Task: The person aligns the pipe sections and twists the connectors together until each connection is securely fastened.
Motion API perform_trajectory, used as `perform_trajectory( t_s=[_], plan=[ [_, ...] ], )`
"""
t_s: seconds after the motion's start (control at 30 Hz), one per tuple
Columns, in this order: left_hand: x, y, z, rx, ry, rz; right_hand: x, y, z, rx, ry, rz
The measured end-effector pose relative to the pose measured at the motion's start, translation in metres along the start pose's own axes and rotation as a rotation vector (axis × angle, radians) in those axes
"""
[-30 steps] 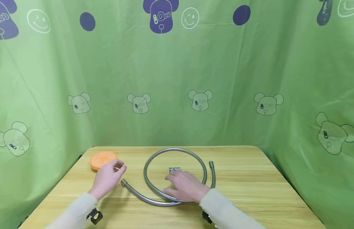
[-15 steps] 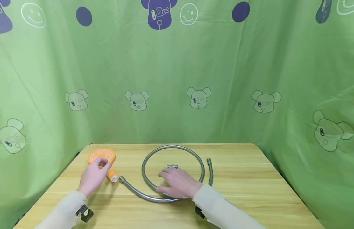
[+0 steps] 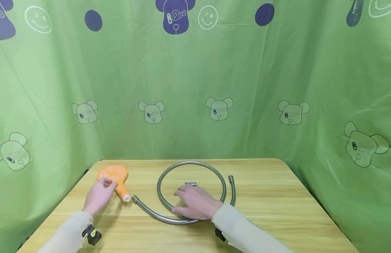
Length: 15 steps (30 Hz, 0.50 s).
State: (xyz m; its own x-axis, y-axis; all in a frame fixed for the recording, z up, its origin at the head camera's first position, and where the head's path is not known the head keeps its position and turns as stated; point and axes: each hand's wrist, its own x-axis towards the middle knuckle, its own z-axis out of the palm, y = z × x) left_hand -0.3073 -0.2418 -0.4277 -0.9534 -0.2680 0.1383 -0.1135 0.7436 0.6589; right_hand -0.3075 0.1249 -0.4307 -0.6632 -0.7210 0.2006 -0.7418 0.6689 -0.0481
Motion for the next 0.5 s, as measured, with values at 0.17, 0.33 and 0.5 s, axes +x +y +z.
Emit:
perform_trajectory(
  t_s=[0.17, 0.33, 0.5],
  plan=[
    [0.004, -0.006, 0.004, -0.029, -0.027, -0.034, 0.002, -0.001, 0.0, -0.003, -0.01, 0.008],
    [0.004, -0.011, 0.007, -0.109, -0.066, -0.079, 0.003, -0.003, 0.0, -0.002, -0.019, 0.016],
    [0.006, -0.015, 0.012, -0.208, -0.091, -0.121, 0.005, -0.004, -0.001, -0.008, -0.019, 0.023]
  ],
)
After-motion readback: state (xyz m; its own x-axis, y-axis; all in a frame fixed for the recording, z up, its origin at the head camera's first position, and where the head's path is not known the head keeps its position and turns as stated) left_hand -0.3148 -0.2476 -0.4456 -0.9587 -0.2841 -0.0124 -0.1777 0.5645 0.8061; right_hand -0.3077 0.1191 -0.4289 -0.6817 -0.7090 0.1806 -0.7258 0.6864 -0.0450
